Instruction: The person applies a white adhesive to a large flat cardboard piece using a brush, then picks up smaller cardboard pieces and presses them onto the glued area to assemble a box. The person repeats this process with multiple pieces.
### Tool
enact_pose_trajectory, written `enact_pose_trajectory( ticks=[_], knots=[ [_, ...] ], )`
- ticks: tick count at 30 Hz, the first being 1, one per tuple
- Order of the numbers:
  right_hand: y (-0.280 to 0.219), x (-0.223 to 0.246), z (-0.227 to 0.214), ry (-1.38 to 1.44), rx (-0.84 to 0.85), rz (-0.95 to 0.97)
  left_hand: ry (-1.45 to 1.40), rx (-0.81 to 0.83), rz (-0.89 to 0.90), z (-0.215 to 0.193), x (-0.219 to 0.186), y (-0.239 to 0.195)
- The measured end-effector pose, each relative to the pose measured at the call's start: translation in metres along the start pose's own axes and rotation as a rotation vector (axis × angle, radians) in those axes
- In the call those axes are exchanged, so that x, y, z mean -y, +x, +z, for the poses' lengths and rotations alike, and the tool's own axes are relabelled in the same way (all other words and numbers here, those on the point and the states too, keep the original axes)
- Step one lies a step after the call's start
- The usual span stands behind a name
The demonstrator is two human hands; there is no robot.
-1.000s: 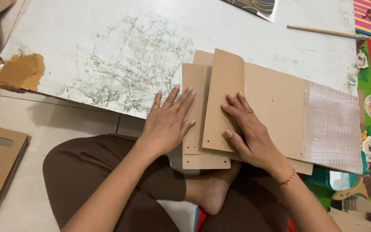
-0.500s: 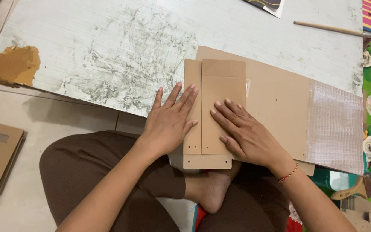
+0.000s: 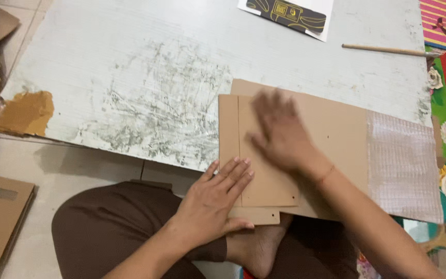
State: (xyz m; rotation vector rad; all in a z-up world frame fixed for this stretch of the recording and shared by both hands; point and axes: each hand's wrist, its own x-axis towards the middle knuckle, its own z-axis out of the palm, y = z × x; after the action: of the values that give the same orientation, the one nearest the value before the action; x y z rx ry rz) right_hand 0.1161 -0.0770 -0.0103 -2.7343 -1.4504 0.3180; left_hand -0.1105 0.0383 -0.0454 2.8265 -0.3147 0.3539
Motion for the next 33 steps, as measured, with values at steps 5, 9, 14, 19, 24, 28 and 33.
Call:
enact_pose_trajectory(
  ticks=[5,9,14,19,24,28,33],
  knots=[
    [0.047,0.012,-0.012,-0.019,-0.03,-0.053,-0.047,0.013,0.029,0.0,-0.001,-0.003],
    [0.091,0.003,-0.018,0.059,-0.001,0.127,0.146,0.019,0.025,0.012,-0.009,-0.005],
    [-0.013,0.042,-0.011,-0.291,-0.297,-0.252,0.253,-0.036,-0.068,0.018,-0.016,-0.003],
    [-0.164,0.031,0.024,-0.178,-0.157,-0.499,0.117,-0.041,-0.053,0.014,-0.015,-0.001],
    [-0.207,0.027,-0.012,-0.113,-0.486,-0.468,-0.162,0.1,0.024,-0.052,-0.041,-0.007],
    [-0.225,0.02,-0.054,0.523,-0.287,-0.599,-0.386,-0.018,0.115,-0.151,-0.05,-0.039],
    [-0.242,0.065,-0.061,0.761,-0.471,-0.291,-0.813,-0.054,-0.129,-0.202,-0.088,-0.054]
  ],
)
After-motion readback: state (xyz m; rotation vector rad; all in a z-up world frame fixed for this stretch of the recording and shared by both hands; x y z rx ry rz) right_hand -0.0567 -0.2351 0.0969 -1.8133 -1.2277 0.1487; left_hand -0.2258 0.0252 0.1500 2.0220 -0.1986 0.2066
